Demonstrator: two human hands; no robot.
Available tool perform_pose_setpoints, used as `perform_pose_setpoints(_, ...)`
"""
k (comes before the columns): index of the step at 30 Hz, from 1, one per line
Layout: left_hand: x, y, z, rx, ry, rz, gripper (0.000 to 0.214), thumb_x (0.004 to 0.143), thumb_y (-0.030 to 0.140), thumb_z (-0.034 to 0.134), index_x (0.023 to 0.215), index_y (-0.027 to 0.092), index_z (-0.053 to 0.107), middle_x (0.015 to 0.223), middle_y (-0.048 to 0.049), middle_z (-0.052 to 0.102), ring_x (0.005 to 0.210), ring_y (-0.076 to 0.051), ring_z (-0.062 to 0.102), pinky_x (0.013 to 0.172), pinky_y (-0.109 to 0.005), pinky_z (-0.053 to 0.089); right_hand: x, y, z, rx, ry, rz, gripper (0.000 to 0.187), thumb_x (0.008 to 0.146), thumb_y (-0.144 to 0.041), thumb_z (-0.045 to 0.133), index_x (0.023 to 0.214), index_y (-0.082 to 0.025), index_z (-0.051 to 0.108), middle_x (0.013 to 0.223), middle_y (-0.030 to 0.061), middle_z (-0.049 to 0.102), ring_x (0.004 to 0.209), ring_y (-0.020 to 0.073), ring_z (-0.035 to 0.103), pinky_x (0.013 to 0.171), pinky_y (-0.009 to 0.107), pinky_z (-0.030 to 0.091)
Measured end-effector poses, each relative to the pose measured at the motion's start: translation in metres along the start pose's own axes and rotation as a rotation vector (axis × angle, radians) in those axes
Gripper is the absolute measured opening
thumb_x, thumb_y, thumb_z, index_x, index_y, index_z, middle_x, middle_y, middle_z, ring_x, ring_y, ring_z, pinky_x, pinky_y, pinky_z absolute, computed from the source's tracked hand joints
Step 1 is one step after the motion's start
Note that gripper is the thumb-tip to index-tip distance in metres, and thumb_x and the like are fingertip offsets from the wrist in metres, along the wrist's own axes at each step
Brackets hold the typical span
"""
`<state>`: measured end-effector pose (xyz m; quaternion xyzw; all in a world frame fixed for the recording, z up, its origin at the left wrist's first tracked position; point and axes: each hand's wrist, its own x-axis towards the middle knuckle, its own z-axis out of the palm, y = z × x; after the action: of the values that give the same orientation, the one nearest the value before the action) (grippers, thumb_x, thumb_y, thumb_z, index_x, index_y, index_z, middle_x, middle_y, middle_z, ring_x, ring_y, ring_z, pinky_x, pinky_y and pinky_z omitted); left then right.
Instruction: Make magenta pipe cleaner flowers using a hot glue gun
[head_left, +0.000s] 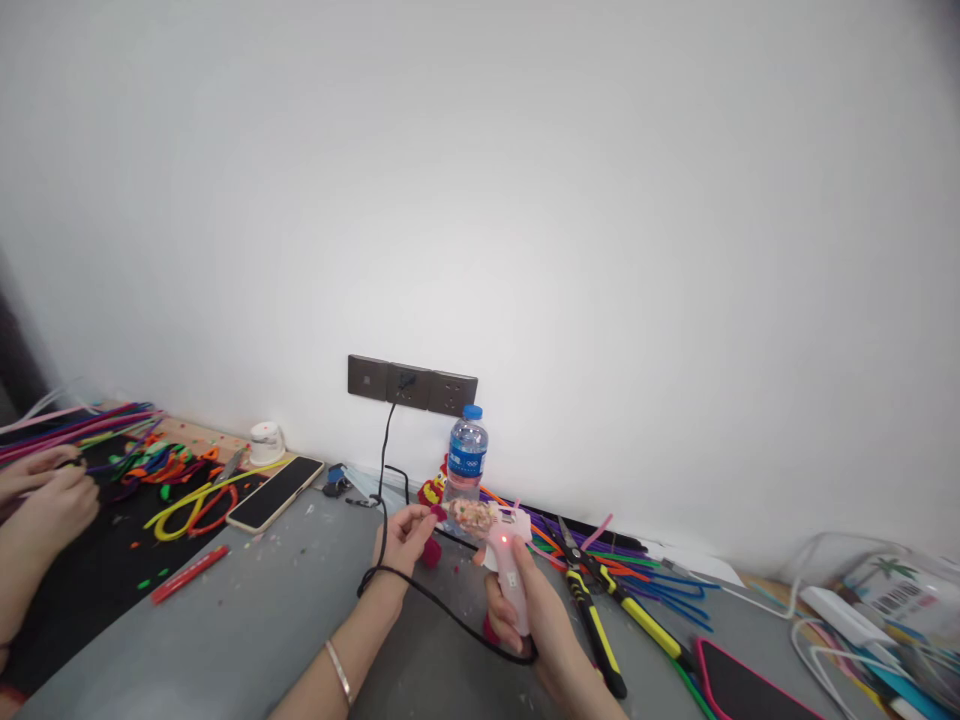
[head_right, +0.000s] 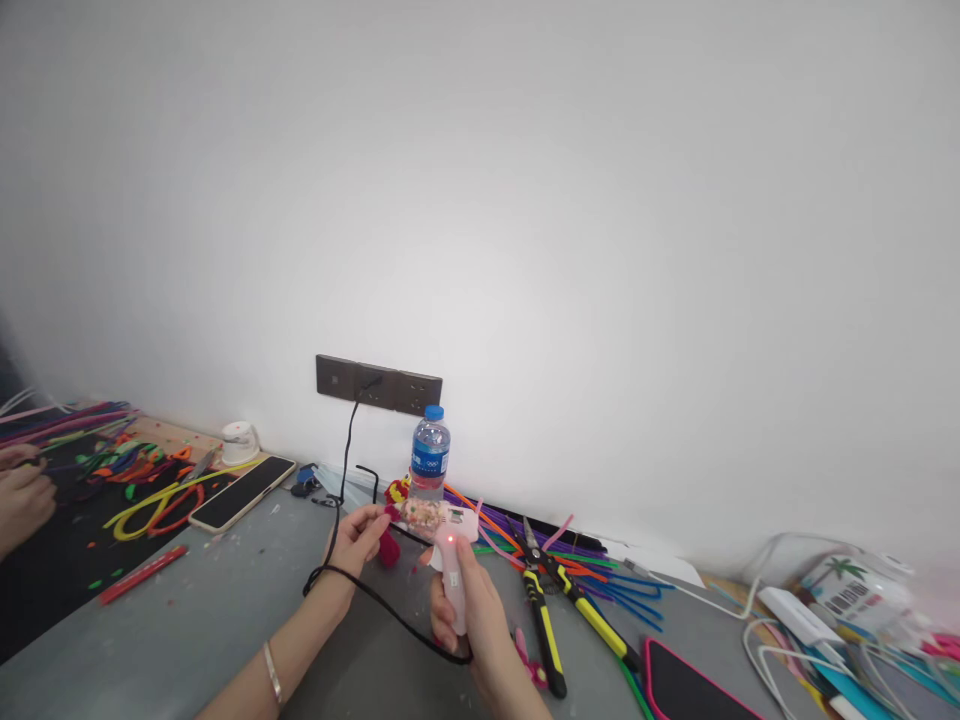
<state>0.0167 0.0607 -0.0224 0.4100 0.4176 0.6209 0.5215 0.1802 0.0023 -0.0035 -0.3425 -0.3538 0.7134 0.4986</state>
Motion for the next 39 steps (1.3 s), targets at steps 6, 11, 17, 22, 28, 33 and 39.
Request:
perform_pose_setpoints(6, 0.0003, 0.0009, -0.0004, -0.003, 0.015, 0.005, 0.037, 0.054, 0.046, 0.078, 0.066, 0.014, 0.065, 0.041, 0.0102, 0.036, 0.034, -0.003, 0.027, 0.038, -0.018, 0.017, 0.0004, 0.0, -0.0016, -0.001, 0.006, 0.003, 0.06, 0.068, -0.075, 0.054, 0.08, -0.016, 0.056, 0.032, -0.0107, 0.039, 0.019, 0.004, 0.028, 0.024, 0.014, 0.016)
perform_pose_setpoints(11, -0.0003, 0.0013, 0.0001, 0.001, 0.013, 0.006, 0.038, 0.055, 0.047, 0.078, 0.067, 0.013, 0.066, 0.041, 0.0103, 0.036, 0.035, -0.003, 0.027, 0.038, -0.018, 0.017, 0.0022, 0.0009, -0.0029, 0.004, 0.002, 0.006, 0.062, 0.066, -0.076, 0.055, 0.08, -0.016, 0.055, 0.031, -0.0107, 0.039, 0.018, 0.0044, 0.029, 0.023, 0.014, 0.015)
perform_pose_setpoints(17, -0.0005, 0.0002, 0.0012, 0.0, 0.009, 0.02, 0.037, 0.053, 0.046, 0.079, 0.064, 0.013, 0.065, 0.04, 0.0103, 0.035, 0.036, -0.003, 0.026, 0.038, -0.018, 0.017, 0.0012, -0.0002, -0.0026, 0.012, -0.013, -0.002, 0.062, 0.067, -0.076, 0.054, 0.083, -0.016, 0.055, 0.032, -0.0107, 0.04, 0.019, 0.004, 0.028, 0.024, 0.014, 0.015)
perform_pose_setpoints(22, -0.0019, 0.0003, 0.0032, -0.004, 0.046, 0.048, 0.038, 0.054, 0.048, 0.078, 0.064, 0.013, 0.066, 0.04, 0.0102, 0.035, 0.036, -0.003, 0.025, 0.039, -0.018, 0.016, 0.0011, 0.0008, -0.0034, 0.02, -0.004, 0.008, 0.06, 0.067, -0.075, 0.055, 0.081, -0.016, 0.055, 0.031, -0.0106, 0.04, 0.018, 0.0041, 0.029, 0.023, 0.014, 0.016)
perform_pose_setpoints(28, -0.0039, 0.0017, 0.0051, -0.012, 0.103, 0.068, 0.04, 0.054, 0.051, 0.077, 0.064, 0.014, 0.065, 0.041, 0.0099, 0.036, 0.036, -0.003, 0.025, 0.039, -0.019, 0.015, 0.0032, 0.0021, -0.0062, 0.005, 0.008, 0.012, 0.062, 0.065, -0.076, 0.056, 0.08, -0.016, 0.055, 0.03, -0.0104, 0.039, 0.018, 0.0045, 0.029, 0.023, 0.014, 0.016)
perform_pose_setpoints(33, -0.0033, 0.0019, 0.0049, -0.023, 0.117, 0.07, 0.041, 0.052, 0.051, 0.078, 0.064, 0.013, 0.065, 0.042, 0.0102, 0.036, 0.037, -0.003, 0.024, 0.04, -0.019, 0.015, 0.0027, 0.002, -0.0067, 0.015, -0.005, 0.018, 0.061, 0.065, -0.076, 0.056, 0.081, -0.017, 0.055, 0.031, -0.0104, 0.04, 0.018, 0.0045, 0.029, 0.023, 0.014, 0.016)
perform_pose_setpoints(39, -0.0031, 0.0051, 0.0017, -0.026, 0.102, 0.057, 0.041, 0.053, 0.05, 0.079, 0.066, 0.013, 0.065, 0.044, 0.0089, 0.042, 0.037, -0.003, 0.027, 0.04, -0.019, 0.018, 0.002, 0.0008, -0.006, -0.009, 0.001, 0.015, 0.061, 0.066, -0.076, 0.054, 0.08, -0.016, 0.054, 0.031, -0.0106, 0.039, 0.018, 0.0045, 0.029, 0.023, 0.014, 0.016)
